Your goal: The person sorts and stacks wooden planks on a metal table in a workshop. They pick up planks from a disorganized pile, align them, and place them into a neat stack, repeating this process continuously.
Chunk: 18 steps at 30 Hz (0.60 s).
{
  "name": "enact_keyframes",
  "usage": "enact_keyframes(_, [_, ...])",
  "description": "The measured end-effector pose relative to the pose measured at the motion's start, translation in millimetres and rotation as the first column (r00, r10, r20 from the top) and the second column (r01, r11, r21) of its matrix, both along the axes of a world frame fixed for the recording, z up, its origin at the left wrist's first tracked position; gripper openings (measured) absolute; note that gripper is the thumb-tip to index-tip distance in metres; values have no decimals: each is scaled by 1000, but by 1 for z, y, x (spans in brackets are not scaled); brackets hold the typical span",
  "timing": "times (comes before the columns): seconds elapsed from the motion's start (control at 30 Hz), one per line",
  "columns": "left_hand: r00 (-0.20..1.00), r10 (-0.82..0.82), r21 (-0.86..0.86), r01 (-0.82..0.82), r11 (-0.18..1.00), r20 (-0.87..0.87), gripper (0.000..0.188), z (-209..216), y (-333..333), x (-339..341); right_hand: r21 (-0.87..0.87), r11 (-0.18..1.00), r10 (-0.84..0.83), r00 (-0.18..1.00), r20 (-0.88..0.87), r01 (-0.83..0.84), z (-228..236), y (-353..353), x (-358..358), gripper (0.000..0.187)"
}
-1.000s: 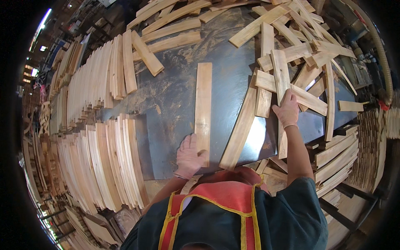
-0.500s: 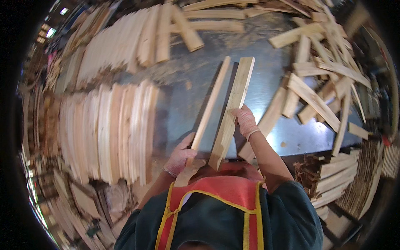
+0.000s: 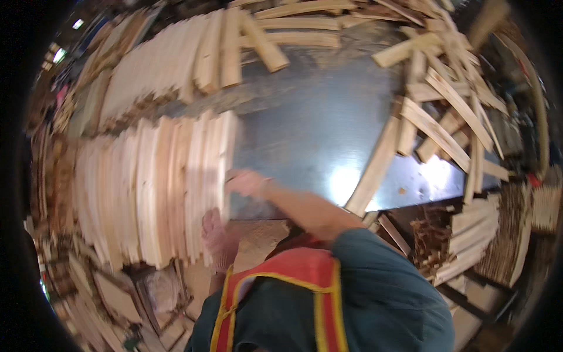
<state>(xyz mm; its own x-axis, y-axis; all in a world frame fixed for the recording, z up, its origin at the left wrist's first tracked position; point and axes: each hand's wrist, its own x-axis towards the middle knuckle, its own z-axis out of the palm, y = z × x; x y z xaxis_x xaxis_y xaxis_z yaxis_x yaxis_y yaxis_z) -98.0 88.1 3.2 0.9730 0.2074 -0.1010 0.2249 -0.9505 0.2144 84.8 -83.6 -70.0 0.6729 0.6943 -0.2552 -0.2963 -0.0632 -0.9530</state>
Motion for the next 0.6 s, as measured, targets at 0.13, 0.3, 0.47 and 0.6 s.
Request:
enact_keyframes(0.13, [1000,-12,127,9,992,18,83,-6,17,30,-235,895,-383,923,31,379,21,-124,18,71])
enact_keyframes(0.3, [979,-151,99,139,985,138,87,-19,-5,26,-554,-149,-194,526,828,819,5,-338,-21,69])
enact_keyframes(0.47, [900,-434,-30,435,900,34,81,-6,-108,66,-555,-391,-352,438,827,734,16,-456,-42,70])
enact_keyframes(0.6, [731,-682,-167,671,722,-11,78,-11,-199,81,-593,-386,-72,618,783,707,18,-550,-11,74])
